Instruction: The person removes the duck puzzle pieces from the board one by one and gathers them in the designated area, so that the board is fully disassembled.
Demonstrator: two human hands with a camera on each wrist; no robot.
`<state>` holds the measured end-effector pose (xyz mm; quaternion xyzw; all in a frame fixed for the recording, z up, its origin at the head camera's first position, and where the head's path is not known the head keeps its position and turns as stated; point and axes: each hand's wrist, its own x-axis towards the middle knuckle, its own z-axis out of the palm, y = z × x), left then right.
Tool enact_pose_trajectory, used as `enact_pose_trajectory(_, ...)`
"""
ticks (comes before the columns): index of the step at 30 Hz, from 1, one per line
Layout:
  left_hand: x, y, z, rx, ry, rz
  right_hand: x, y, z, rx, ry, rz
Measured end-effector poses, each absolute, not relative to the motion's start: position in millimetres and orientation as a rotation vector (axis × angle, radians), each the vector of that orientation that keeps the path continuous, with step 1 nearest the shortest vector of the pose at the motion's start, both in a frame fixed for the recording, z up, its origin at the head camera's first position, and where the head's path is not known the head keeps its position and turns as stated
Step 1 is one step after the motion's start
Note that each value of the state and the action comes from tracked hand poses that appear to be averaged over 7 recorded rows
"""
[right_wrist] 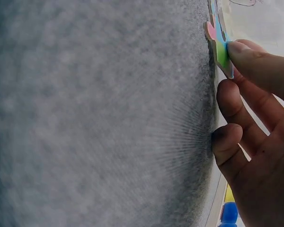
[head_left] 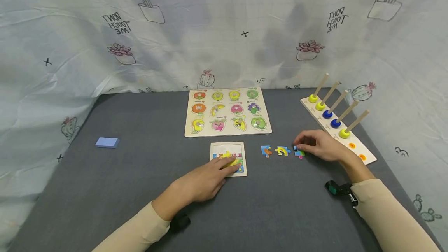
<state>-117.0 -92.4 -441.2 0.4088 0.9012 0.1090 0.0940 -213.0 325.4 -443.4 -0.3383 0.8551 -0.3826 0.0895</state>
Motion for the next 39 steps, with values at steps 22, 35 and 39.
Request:
enact_pose_trajectory(22,-98,-80,-439,1.268,2.811,-0.05,-213,322,-436,-0.921,2.657,-1.027)
enact_pose_trajectory(35,-89,-73,-438,1.24,2.82,-0.177,-212,289,-419,-1.008,2.648,-0.956)
enact_pose_trajectory(39,-87,-69,-437,1.233,2.814,-0.207,-214,280,-418,-1.036,2.626,-0.978)
